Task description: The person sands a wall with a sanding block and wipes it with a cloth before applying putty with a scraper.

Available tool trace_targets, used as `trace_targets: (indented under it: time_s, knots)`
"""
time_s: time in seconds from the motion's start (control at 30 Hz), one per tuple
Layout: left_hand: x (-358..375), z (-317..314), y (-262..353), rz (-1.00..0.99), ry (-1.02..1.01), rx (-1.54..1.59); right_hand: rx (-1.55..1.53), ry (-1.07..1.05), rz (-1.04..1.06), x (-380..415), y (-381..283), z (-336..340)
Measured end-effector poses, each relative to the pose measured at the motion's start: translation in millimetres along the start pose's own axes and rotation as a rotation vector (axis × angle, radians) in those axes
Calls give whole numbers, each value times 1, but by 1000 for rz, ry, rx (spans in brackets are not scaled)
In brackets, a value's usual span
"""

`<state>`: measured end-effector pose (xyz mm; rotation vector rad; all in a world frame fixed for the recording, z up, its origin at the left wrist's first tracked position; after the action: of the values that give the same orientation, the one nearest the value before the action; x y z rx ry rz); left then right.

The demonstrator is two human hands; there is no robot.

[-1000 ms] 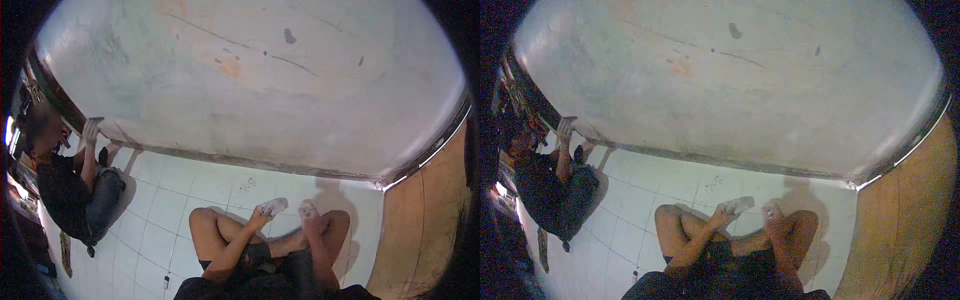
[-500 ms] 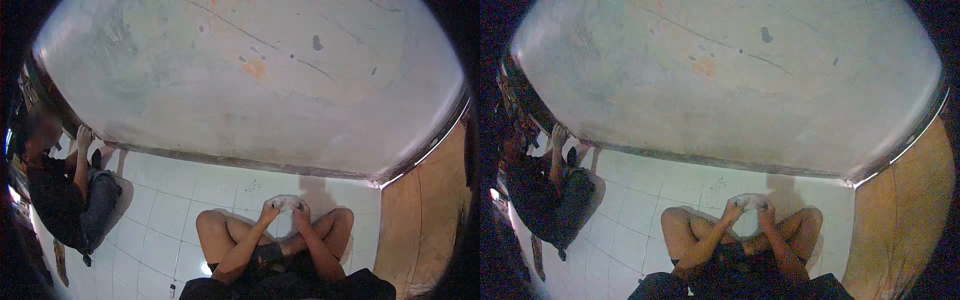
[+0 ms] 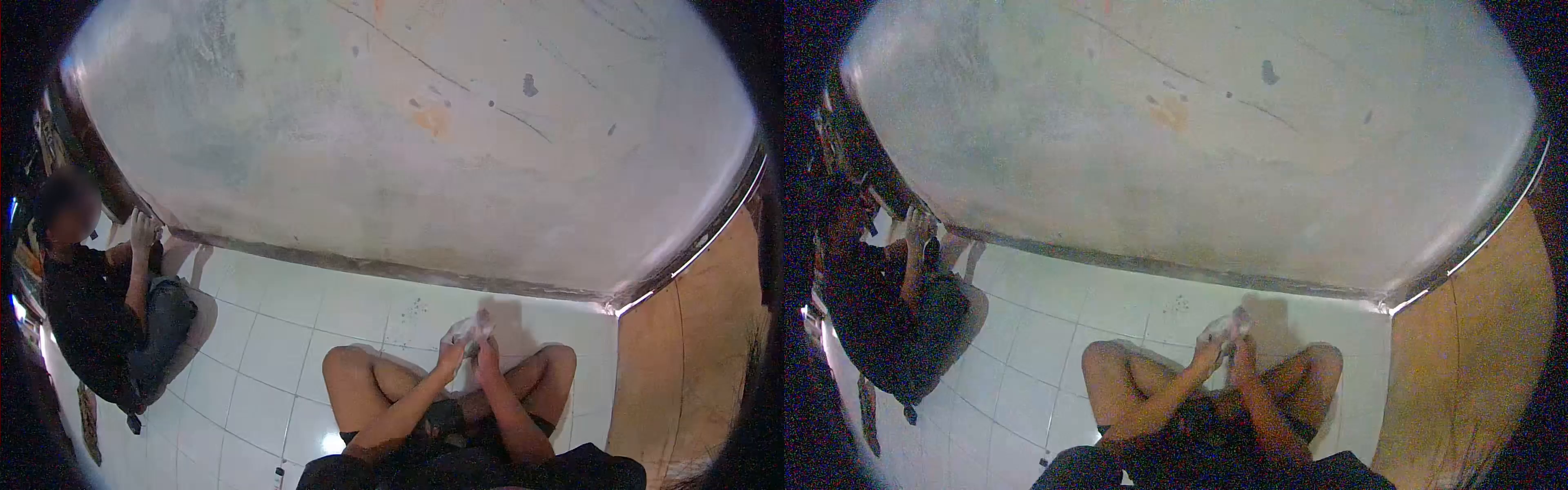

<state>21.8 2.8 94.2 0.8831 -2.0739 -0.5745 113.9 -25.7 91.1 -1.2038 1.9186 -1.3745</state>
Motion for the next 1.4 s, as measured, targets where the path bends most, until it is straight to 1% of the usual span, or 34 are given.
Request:
trace_targets:
  time_s: [0.03, 0.07, 0.13, 0.17, 0.2, 0.23, 0.27, 0.3, 0.33, 0.37, 0.43, 0.47, 0.5, 0.6, 0.67, 0.7, 0.77, 0.8, 0.87, 0.9, 0.93, 0.97, 1.03, 1.07, 1.17, 1.27, 1.37, 1.4]
  knots:
    - [-5, 4, -2, -18, -17, 61, 155, -96, 119, -7, -14, -13]
    - [-7, 9, 2, 24, -15, 201, 313, -193, 240, -15, -26, -25]
    - [-10, 18, 17, 109, -17, 481, 551, -283, 435, -38, -51, -51]
    - [-14, 30, 19, 79, -13, 484, 629, -276, 510, -54, -65, -65]
    - [-23, 48, 18, 51, -8, 488, 1013, -330, 1062, -61, -92, -85]
    - [-34, 67, 15, 22, -2, 493, 1129, -390, 1272, -63, -122, -114]
    - [-46, 86, 7, -47, 44, 515, 1235, -419, 1499, -63, -153, -142]
    - [-60, 107, -2, -121, 89, 534, 1085, -464, 1375, -58, -194, -180]
    - [-69, 119, 1, -200, 130, 554, 1118, -449, 1412, -58, -221, -208]
    - [-62, 120, 9, -204, 143, 548, 1154, -435, 1437, -57, -242, -230]
    - [-32, 110, 38, -208, 172, 535, 1227, -452, 1549, -52, -282, -279]
    - [-21, 105, 49, -182, 178, 556, 1286, -389, 1622, -59, -289, -297]
    - [-21, 107, 49, -165, 184, 549, 1345, -323, 1692, -65, -295, -313]
    - [-33, 109, 40, -109, 182, 536, 1508, -349, 1954, -71, -311, -356]
    - [-42, 109, 32, -60, 156, 543, 1542, -346, 1973, -76, -311, -364]
    - [-45, 109, 28, -79, 167, 500, 1561, -344, 1974, -77, -307, -365]
    - [-47, 112, 21, -108, 184, 397, 1600, -363, 1893, -69, -295, -344]
    - [-31, 103, 33, -99, 194, 333, 1615, -364, 1859, -66, -293, -338]
    - [-15, 88, 54, 5, 210, 369, 1682, -337, 1848, -65, -299, -348]
    - [-10, 88, 53, 67, 229, 389, 1715, -336, 1829, -65, -298, -351]
    - [-20, 94, 46, -27, 183, 369, 1749, -340, 1789, -66, -295, -355]
    - [-28, 102, 35, -52, 183, 345, 1780, -342, 1760, -70, -297, -365]
    - [-33, 100, 41, -123, 164, 296, 1789, -332, 1774, -69, -304, -373]
    - [-32, 100, 37, -71, 134, 377, 1767, -326, 1789, -61, -303, -366]
    - [-20, 98, 46, -23, 286, 286, 1753, -323, 1841, -62, -300, -355]
    - [-28, 101, 49, -82, 155, 366, 1753, -336, 1892, -72, -307, -373]
    - [-15, 91, 61, -171, 131, 353, 1756, -296, 1872, -67, -305, -373]
    - [-20, 94, 55, -109, 158, 327, 1757, -269, 1858, -64, -304, -371]
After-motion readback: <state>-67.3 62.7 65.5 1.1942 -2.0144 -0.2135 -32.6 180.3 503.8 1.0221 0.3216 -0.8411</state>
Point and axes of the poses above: each hand's wrist, its own x-axis away from the middle knuckle, its own z-axis out of the back of the hand, y = z × x, the point moved 3 cm from there along -x, towards the middle knuckle, and after that the axes turned 15 degrees about z, right-handed, at the moved point
